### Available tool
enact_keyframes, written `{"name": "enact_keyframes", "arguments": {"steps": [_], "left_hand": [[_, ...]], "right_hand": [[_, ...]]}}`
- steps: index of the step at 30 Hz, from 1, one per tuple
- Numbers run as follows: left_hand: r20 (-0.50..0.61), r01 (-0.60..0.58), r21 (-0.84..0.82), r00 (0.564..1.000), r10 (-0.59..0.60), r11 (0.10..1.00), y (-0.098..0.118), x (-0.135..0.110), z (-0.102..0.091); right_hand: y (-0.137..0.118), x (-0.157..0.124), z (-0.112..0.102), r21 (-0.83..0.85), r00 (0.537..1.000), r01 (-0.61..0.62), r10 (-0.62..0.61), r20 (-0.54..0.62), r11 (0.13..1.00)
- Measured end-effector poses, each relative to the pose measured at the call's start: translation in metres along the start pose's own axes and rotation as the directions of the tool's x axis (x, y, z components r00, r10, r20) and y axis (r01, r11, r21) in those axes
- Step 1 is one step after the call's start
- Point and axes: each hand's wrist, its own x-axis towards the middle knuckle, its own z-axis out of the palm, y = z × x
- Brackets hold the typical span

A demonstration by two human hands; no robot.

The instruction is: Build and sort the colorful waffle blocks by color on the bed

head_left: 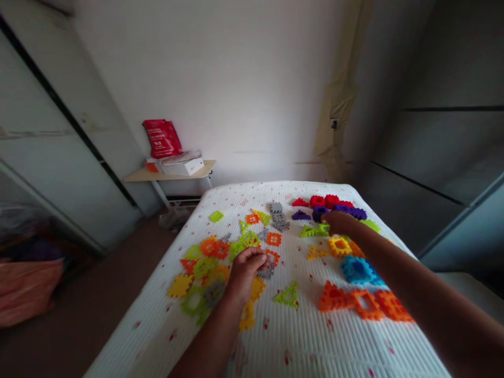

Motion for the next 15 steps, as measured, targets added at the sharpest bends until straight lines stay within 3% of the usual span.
{"name": "enact_keyframes", "arguments": {"steps": [3,5,7,8,12,15], "left_hand": [[-0.004,-0.036,0.052,0.999,0.036,0.998,0.003,0.001,-0.007],[-0.016,-0.101,0.206,0.994,0.106,0.973,0.015,0.008,-0.018],[-0.032,-0.187,0.463,0.973,0.228,0.866,0.035,0.021,-0.034],[-0.057,-0.207,0.621,0.950,0.307,0.756,0.047,0.031,-0.042],[-0.146,-0.167,0.721,0.912,0.383,0.673,0.092,0.062,-0.070],[-0.162,-0.148,0.743,0.906,0.390,0.653,0.100,0.060,-0.089]], "right_hand": [[0.000,-0.001,-0.005,0.005,0.999,0.014,-0.013,-0.038,1.000],[-0.004,-0.005,-0.013,0.016,0.997,0.018,-0.017,-0.071,1.000],[-0.011,-0.014,-0.023,0.042,0.992,0.028,-0.022,-0.123,0.999],[-0.015,-0.019,-0.028,0.062,0.987,0.042,-0.032,-0.158,0.997],[-0.031,-0.039,-0.040,0.112,0.948,0.152,-0.113,-0.298,0.982],[-0.043,-0.053,-0.040,0.104,0.917,0.224,-0.173,-0.360,0.969]]}}
